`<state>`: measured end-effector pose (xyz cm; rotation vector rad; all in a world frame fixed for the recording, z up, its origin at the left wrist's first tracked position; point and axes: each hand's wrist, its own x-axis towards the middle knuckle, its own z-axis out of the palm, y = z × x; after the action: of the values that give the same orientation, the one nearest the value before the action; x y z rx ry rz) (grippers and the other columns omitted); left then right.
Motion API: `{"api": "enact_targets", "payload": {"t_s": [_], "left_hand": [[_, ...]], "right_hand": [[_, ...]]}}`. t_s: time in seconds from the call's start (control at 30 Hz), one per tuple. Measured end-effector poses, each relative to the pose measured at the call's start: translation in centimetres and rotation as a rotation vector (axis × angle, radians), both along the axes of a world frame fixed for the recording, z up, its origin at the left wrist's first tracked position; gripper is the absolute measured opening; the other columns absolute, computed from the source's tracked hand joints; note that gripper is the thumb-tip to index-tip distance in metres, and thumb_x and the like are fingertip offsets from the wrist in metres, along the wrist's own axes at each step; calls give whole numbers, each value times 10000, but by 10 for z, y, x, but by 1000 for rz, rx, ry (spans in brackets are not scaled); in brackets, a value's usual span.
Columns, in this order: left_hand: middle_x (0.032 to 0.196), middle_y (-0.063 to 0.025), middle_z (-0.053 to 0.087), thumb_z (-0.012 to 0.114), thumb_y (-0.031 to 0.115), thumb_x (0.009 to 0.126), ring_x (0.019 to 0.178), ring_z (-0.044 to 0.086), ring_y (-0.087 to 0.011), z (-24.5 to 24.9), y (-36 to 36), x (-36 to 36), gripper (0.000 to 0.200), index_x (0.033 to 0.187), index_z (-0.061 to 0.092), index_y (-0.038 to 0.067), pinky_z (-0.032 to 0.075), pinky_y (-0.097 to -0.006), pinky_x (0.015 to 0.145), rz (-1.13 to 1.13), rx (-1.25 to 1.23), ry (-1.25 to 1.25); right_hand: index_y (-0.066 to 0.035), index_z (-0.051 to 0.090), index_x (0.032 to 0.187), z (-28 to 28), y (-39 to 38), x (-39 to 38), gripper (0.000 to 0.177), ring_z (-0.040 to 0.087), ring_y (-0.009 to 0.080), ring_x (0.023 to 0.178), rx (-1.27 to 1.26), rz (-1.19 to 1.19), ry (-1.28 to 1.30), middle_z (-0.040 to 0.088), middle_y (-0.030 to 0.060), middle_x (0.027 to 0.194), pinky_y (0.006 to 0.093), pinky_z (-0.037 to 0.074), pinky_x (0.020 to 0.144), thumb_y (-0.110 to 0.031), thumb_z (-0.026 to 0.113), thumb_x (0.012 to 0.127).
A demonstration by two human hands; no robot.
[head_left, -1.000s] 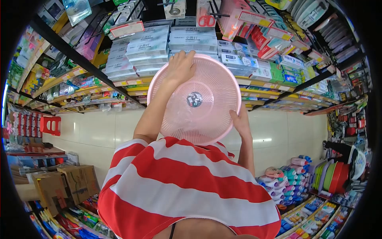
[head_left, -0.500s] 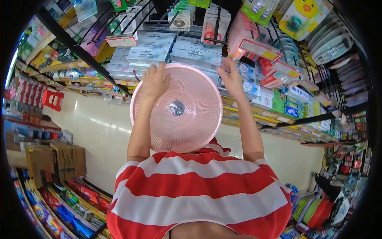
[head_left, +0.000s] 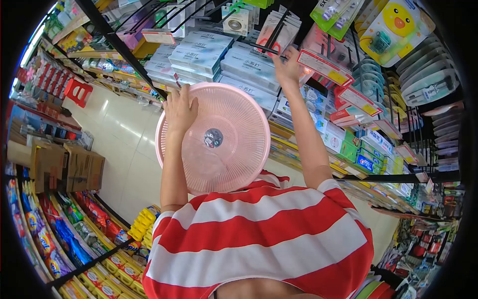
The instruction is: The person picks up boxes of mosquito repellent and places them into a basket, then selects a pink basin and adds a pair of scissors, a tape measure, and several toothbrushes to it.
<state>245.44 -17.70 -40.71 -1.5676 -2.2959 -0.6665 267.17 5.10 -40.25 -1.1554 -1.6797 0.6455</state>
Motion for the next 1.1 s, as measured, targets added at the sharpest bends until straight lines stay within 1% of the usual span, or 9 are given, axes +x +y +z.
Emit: {"api": "enact_targets", "payload": {"t_s": [0.23, 0.37, 0.53, 0.6, 0.7, 0.8, 0.9, 1.0, 1.1], "left_hand": [[975, -189, 510, 617, 236, 763, 891, 515, -359, 8, -5, -12, 429, 1150, 499, 94, 381, -465, 742, -15, 26, 20], [933, -175, 516, 616, 236, 763, 886, 517, -351, 11, -4, -17, 421, 1144, 502, 95, 379, -465, 734, -29, 36, 38], [896, -166, 520, 614, 242, 765, 875, 516, -347, 12, -3, -26, 423, 1145, 501, 96, 375, -465, 720, -50, 48, 42], [901, -167, 525, 615, 242, 765, 877, 519, -349, 11, -2, -28, 417, 1139, 505, 94, 379, -468, 726, -39, 32, 30], [909, -172, 536, 615, 243, 766, 889, 526, -355, 10, 3, -31, 408, 1130, 509, 92, 388, -472, 737, -38, 10, 36], [920, -176, 542, 609, 255, 783, 896, 528, -369, 9, 4, -32, 425, 1161, 497, 94, 400, -473, 738, -56, -33, 31], [916, -189, 549, 604, 252, 793, 884, 533, -383, 7, 7, -38, 427, 1171, 492, 87, 417, -476, 729, -94, -23, 7], [902, -207, 563, 600, 238, 794, 860, 543, -399, 3, 8, -44, 414, 1159, 495, 74, 432, -480, 728, -148, -4, -14], [891, -209, 582, 602, 229, 776, 851, 566, -390, 3, 13, -47, 374, 1106, 518, 73, 434, -479, 745, -197, 33, -71]], "right_hand": [[34, 477, 1101, -20, 25, -8, 431, 598, 192, 874, 82, -85, 71, 606, 127, 977, 295, 481, 784, -123, 684, 758], [29, 510, 1043, -22, 32, -5, 349, 602, 165, 835, 100, -104, 61, 621, 111, 932, 279, 483, 754, -119, 670, 771], [20, 543, 916, -30, 45, -3, 202, 544, 95, 709, 100, -32, 77, 600, 58, 769, 251, 434, 619, -123, 638, 808], [17, 546, 871, 10, 5, 3, 176, 498, 72, 654, 56, 32, 50, 572, 36, 707, 246, 397, 571, -129, 630, 820], [11, 543, 863, 29, -21, 6, 184, 450, 64, 639, -34, 100, 138, 550, 21, 716, 248, 366, 554, -140, 640, 823], [1, 551, 877, 39, -40, 14, 151, 477, 62, 677, -27, 133, 83, 573, 25, 765, 236, 387, 596, -124, 627, 839], [28, 601, 889, 31, -41, 22, 173, 562, 126, 689, -25, 212, 143, 615, 70, 770, 278, 443, 647, -126, 628, 814], [18, 592, 906, 34, -53, 31, 149, 534, 79, 702, -80, 355, 240, 601, 46, 777, 247, 434, 646, -96, 629, 817], [14, 579, 918, 39, -70, 37, 127, 513, 57, 722, -128, 395, 255, 592, 33, 814, 224, 426, 656, -71, 617, 833]]}}
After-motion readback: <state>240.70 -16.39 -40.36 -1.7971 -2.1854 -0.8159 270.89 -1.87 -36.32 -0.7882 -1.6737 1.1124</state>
